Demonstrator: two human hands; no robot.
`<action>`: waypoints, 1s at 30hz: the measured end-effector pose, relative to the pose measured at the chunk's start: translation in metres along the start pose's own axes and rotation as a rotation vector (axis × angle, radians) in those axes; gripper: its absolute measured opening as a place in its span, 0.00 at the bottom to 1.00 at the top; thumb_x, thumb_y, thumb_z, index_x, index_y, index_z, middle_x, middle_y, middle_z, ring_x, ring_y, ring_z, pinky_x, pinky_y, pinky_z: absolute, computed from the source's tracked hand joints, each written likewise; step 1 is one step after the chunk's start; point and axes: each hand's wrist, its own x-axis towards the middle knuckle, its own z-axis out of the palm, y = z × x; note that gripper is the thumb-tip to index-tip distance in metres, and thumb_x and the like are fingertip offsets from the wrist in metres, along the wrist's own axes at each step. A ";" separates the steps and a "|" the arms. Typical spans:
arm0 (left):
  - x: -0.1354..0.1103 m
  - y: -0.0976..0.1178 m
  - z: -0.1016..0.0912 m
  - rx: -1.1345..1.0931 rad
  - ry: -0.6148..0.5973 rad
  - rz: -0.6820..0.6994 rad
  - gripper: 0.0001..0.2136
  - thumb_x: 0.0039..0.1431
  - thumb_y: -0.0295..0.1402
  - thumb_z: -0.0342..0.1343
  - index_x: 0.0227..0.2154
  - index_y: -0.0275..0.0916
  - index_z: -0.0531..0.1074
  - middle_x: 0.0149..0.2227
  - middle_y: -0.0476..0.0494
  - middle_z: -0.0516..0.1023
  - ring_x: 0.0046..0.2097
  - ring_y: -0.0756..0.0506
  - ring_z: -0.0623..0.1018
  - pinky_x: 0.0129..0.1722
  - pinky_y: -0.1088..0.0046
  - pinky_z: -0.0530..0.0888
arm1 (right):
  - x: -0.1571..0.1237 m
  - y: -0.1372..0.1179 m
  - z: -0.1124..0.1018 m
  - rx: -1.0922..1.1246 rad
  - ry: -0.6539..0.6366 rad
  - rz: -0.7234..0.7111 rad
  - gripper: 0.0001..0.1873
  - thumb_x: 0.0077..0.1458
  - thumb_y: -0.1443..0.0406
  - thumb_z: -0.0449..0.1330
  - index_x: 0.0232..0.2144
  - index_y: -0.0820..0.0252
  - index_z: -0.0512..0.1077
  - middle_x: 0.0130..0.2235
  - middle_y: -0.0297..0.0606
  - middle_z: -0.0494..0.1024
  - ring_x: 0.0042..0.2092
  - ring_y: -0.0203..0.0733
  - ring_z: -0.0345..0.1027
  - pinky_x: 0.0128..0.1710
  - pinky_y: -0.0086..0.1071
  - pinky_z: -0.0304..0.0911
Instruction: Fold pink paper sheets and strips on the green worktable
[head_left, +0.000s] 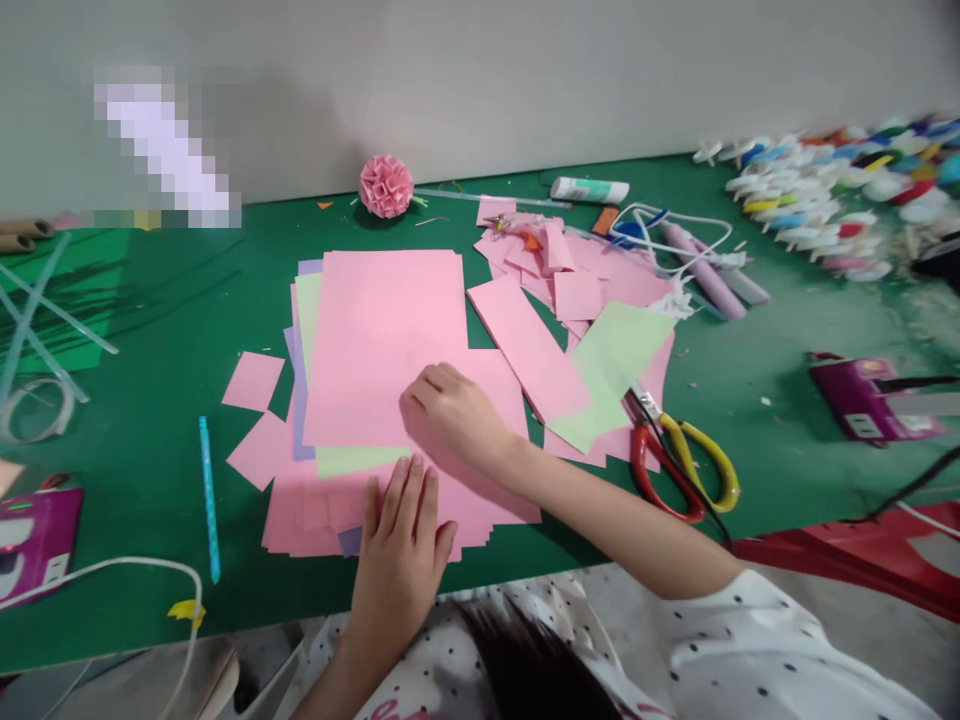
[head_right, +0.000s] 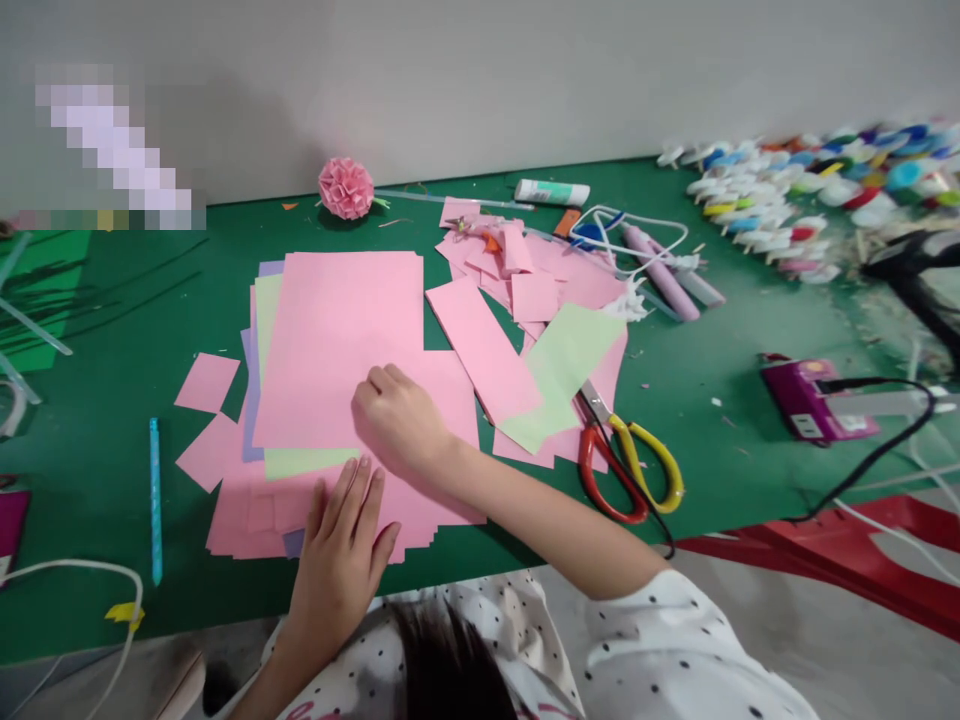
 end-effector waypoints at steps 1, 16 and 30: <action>0.000 0.000 0.000 -0.001 0.003 0.000 0.22 0.70 0.34 0.54 0.63 0.30 0.68 0.65 0.36 0.73 0.68 0.37 0.71 0.75 0.56 0.50 | -0.005 -0.003 0.002 0.007 0.000 -0.032 0.11 0.62 0.77 0.56 0.37 0.68 0.78 0.39 0.48 0.79 0.43 0.48 0.66 0.42 0.38 0.62; 0.001 -0.001 -0.003 -0.007 -0.033 -0.005 0.23 0.71 0.34 0.53 0.65 0.31 0.65 0.67 0.35 0.71 0.70 0.38 0.68 0.74 0.56 0.51 | 0.026 0.017 0.007 0.020 0.024 0.110 0.15 0.63 0.79 0.52 0.42 0.72 0.79 0.44 0.54 0.78 0.46 0.50 0.67 0.45 0.39 0.64; 0.002 -0.001 -0.004 -0.012 -0.039 0.003 0.24 0.70 0.34 0.54 0.65 0.29 0.66 0.67 0.34 0.71 0.69 0.37 0.68 0.74 0.56 0.51 | 0.044 0.026 -0.005 -0.017 0.035 0.170 0.18 0.66 0.77 0.49 0.43 0.73 0.79 0.43 0.54 0.78 0.47 0.51 0.67 0.44 0.38 0.63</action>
